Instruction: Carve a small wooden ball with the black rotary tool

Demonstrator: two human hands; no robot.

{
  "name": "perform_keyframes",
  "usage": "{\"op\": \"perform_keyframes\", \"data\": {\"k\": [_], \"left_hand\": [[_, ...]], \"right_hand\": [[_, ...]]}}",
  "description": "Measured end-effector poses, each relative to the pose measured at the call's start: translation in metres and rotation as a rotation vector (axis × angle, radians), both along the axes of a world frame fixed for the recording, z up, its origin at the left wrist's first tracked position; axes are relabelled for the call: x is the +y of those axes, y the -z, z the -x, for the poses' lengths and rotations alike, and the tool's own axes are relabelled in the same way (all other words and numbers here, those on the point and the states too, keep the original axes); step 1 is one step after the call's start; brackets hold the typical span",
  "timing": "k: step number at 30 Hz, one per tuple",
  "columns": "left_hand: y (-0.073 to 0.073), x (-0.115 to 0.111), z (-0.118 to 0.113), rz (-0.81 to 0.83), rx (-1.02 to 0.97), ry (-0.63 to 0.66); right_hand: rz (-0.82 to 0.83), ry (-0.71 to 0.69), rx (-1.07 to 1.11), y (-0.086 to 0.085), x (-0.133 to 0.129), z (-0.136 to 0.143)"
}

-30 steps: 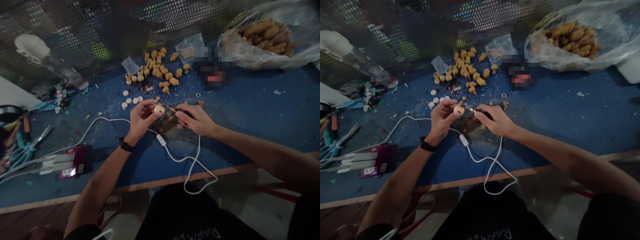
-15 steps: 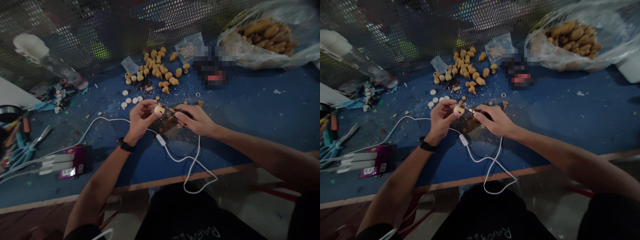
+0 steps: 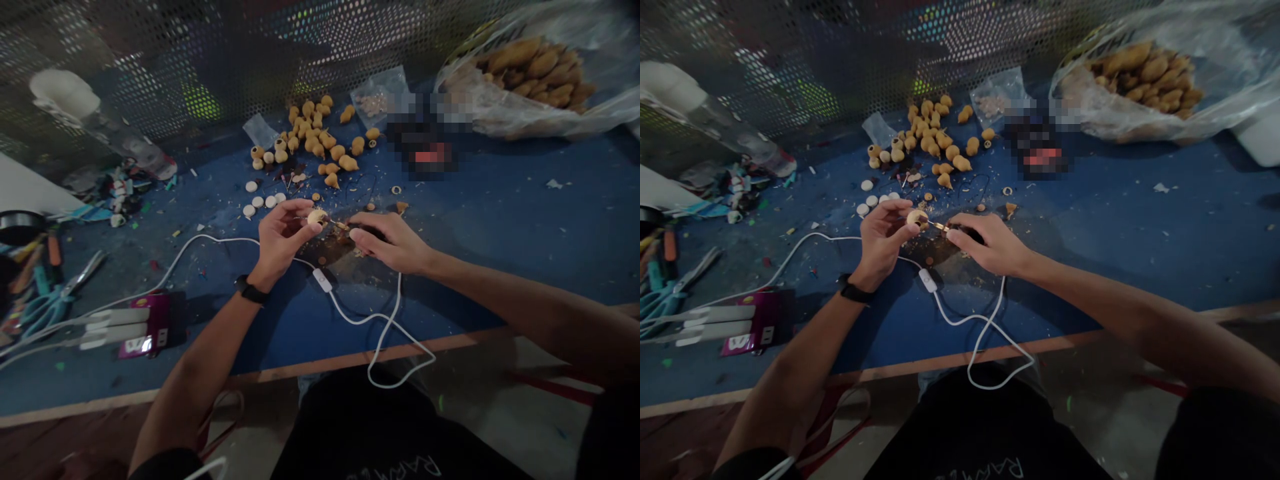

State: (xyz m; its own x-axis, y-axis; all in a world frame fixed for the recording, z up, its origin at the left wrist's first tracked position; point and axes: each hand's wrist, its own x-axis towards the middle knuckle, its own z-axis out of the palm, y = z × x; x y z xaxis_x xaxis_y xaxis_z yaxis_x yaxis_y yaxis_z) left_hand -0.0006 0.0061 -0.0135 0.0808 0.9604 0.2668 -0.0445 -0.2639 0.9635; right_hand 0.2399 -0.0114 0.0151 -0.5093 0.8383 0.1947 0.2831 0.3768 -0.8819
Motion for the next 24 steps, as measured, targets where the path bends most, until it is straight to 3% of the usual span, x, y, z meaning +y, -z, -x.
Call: {"op": "perform_keyframes", "data": {"k": [24], "left_hand": [[0.0012, 0.0002, -0.0004, -0.038, -0.048, 0.027]], "right_hand": [[0.006, 0.007, 0.022, 0.0022, -0.0009, 0.0014]]}}
